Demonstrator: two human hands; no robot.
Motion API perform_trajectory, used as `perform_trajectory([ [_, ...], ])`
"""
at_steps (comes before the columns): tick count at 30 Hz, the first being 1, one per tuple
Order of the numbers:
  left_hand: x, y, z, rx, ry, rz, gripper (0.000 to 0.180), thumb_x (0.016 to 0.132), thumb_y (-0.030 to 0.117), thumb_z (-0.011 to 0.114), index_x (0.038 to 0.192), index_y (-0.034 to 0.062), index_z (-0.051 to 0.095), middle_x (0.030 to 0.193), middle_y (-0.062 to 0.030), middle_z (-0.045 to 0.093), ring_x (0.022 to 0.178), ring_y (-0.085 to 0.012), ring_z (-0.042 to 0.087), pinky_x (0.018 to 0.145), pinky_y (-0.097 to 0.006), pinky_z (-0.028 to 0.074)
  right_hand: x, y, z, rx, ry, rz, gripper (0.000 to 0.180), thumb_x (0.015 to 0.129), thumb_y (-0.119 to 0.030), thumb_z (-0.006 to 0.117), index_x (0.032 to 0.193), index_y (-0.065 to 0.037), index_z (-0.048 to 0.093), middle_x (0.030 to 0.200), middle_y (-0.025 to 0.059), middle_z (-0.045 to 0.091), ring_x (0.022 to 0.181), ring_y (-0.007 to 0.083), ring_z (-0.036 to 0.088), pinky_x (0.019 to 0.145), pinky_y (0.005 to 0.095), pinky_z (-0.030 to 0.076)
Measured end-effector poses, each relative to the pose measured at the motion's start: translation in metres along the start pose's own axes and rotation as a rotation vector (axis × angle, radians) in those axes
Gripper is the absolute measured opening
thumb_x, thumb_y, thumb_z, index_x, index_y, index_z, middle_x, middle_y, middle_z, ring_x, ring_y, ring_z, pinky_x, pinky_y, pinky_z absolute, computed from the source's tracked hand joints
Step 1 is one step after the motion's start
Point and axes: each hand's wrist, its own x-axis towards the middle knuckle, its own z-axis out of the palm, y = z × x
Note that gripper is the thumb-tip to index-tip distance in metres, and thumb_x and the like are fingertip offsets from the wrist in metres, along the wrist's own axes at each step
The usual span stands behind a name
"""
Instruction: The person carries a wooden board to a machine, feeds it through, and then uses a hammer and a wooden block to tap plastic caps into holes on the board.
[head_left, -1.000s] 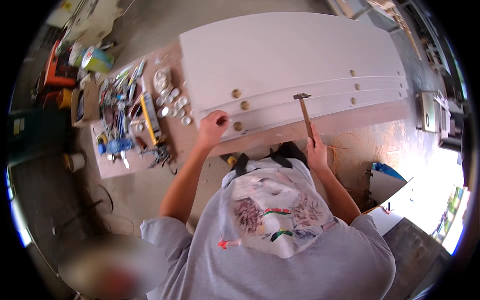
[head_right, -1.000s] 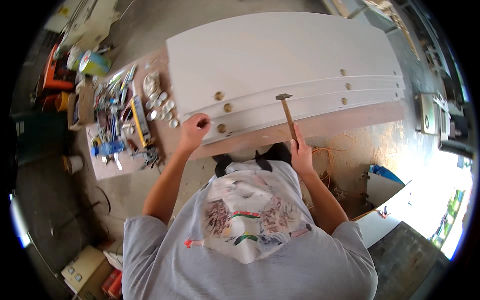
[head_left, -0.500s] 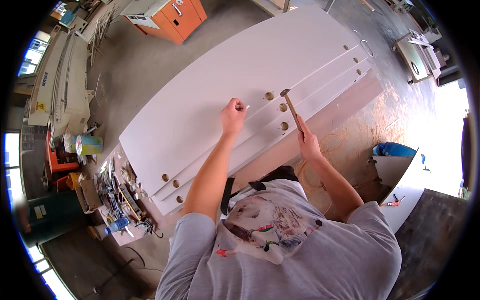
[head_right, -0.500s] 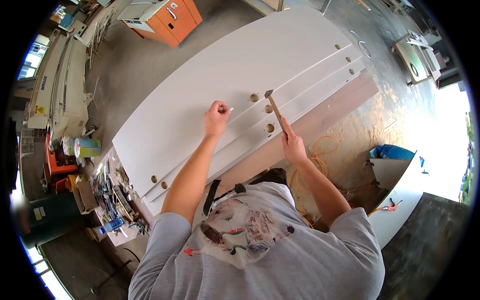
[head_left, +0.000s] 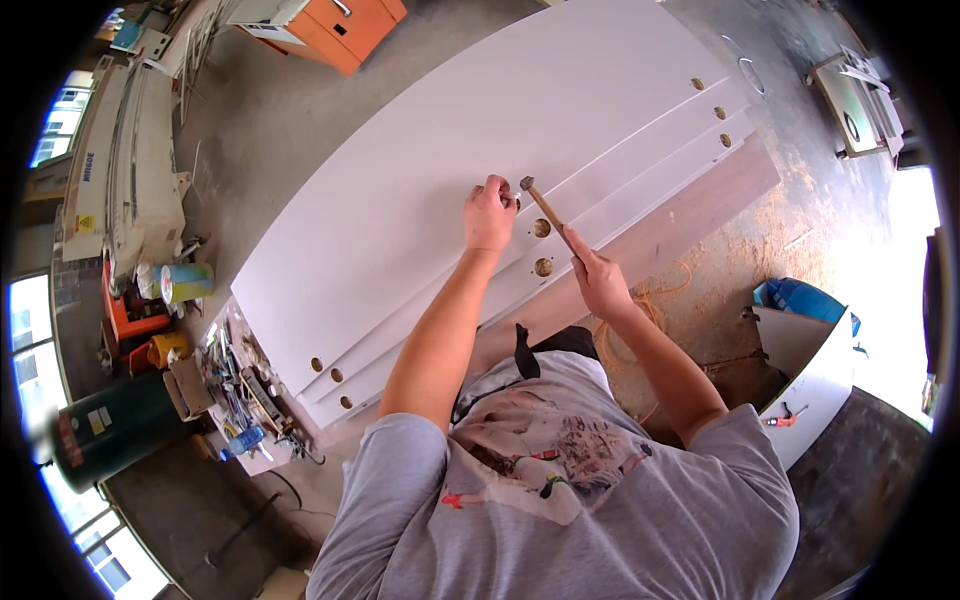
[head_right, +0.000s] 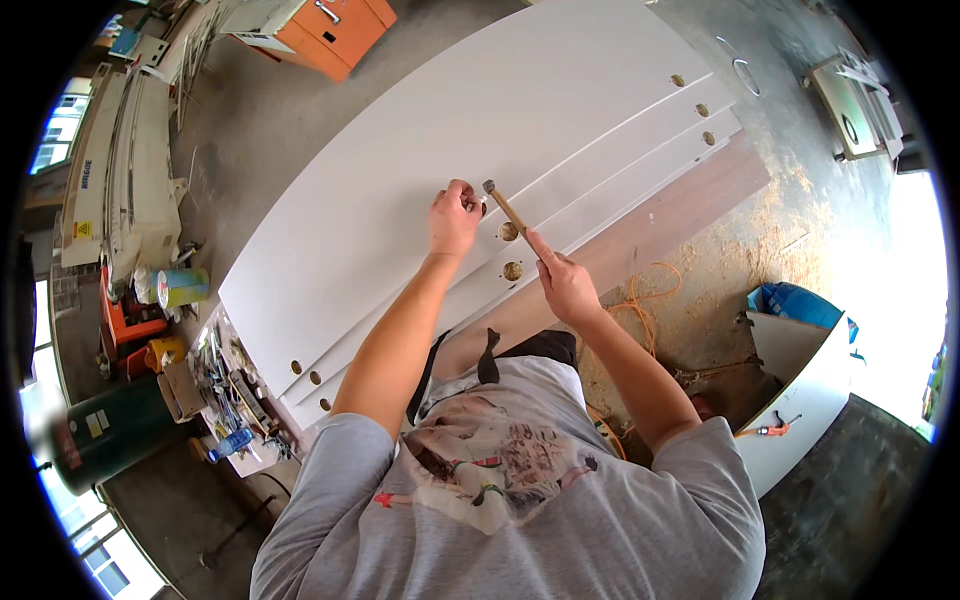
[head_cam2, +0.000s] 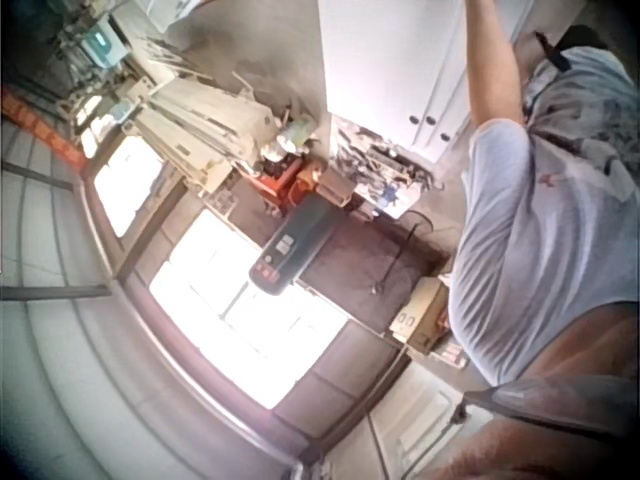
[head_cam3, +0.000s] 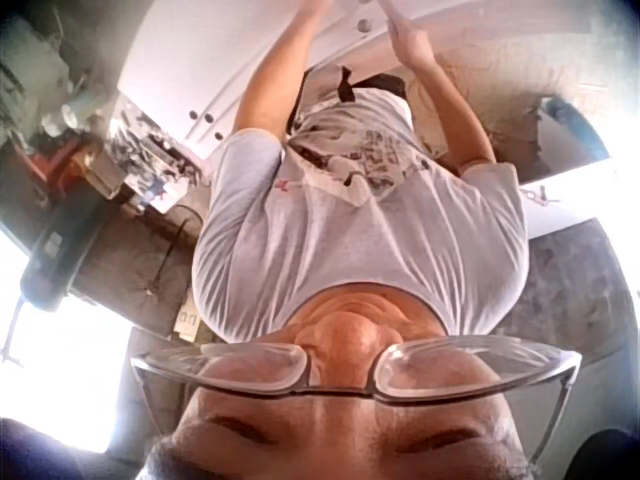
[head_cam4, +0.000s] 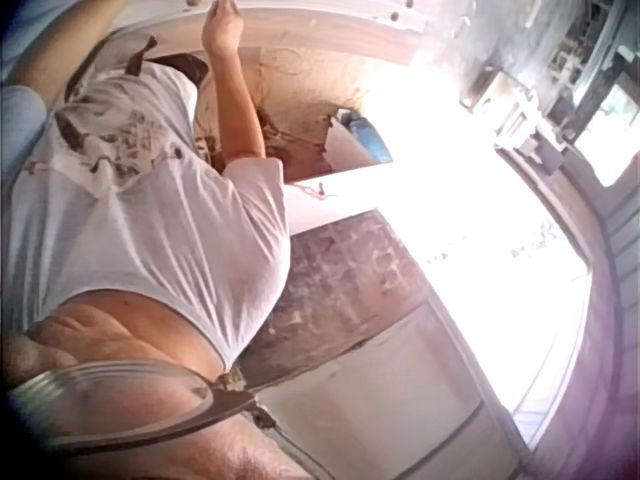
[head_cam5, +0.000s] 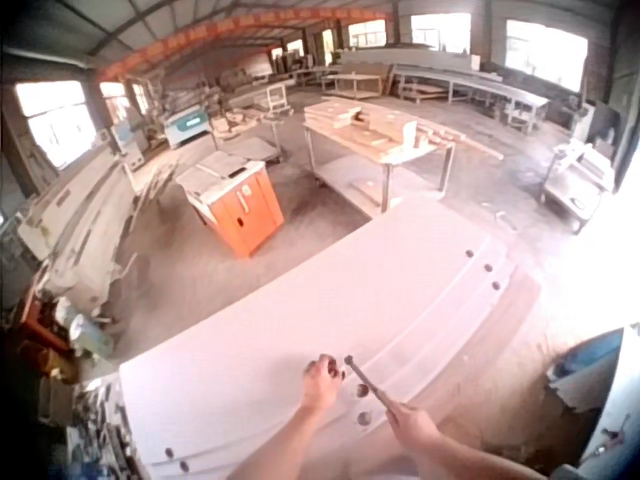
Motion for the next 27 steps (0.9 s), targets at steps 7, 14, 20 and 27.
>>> perform_trajectory([
  [7, 0.001, 0.010, -0.005, -0.020, -0.038, -0.031, 0.018, 0.084, 0.007, 0.070, 0.098, 0.0106, 0.058, 0.084, -0.0056, 0.070, 0.085, -0.0300, 0.066, 0.079, -0.048, 0.052, 0.007, 0.006, 0.002, -0.021, 0.003, -0.080, 0.058, 0.101, -0.008, 0.055, 0.156, -0.024, 0.043, 0.102, 0.0252, 0.070, 0.087, 0.0448, 0.068, 0.076, 0.0514, 0.054],
  [14, 0.001, 0.007, 0.000, -0.004, -0.012, -0.046, 0.018, 0.085, 0.009, 0.070, 0.099, 0.0115, 0.058, 0.083, -0.0054, 0.069, 0.084, -0.0302, 0.066, 0.079, -0.048, 0.052, 0.009, 0.005, 0.000, -0.064, -0.015, -0.079, 0.056, 0.101, -0.006, 0.054, 0.155, -0.022, 0.046, 0.096, 0.0250, 0.068, 0.083, 0.0447, 0.067, 0.074, 0.0510, 0.054],
  [20, 0.000, 0.007, -0.002, -0.038, -0.020, -0.054, 0.022, 0.083, 0.008, 0.071, 0.100, 0.0116, 0.057, 0.082, -0.0053, 0.069, 0.084, -0.0295, 0.066, 0.078, -0.047, 0.053, 0.006, 0.003, 0.001, -0.013, 0.067, -0.170, 0.058, 0.101, -0.005, 0.054, 0.155, -0.023, 0.045, 0.094, 0.0243, 0.068, 0.082, 0.0438, 0.067, 0.073, 0.0513, 0.054],
  [27, 0.000, 0.009, -0.003, -0.035, -0.006, -0.047, 0.023, 0.083, 0.007, 0.071, 0.100, 0.0114, 0.056, 0.081, -0.0060, 0.068, 0.083, -0.0298, 0.066, 0.076, -0.047, 0.055, 0.005, 0.009, -0.001, -0.021, 0.022, -0.126, 0.061, 0.100, -0.005, 0.055, 0.157, -0.024, 0.043, 0.091, 0.0239, 0.067, 0.080, 0.0436, 0.067, 0.073, 0.0521, 0.054],
])
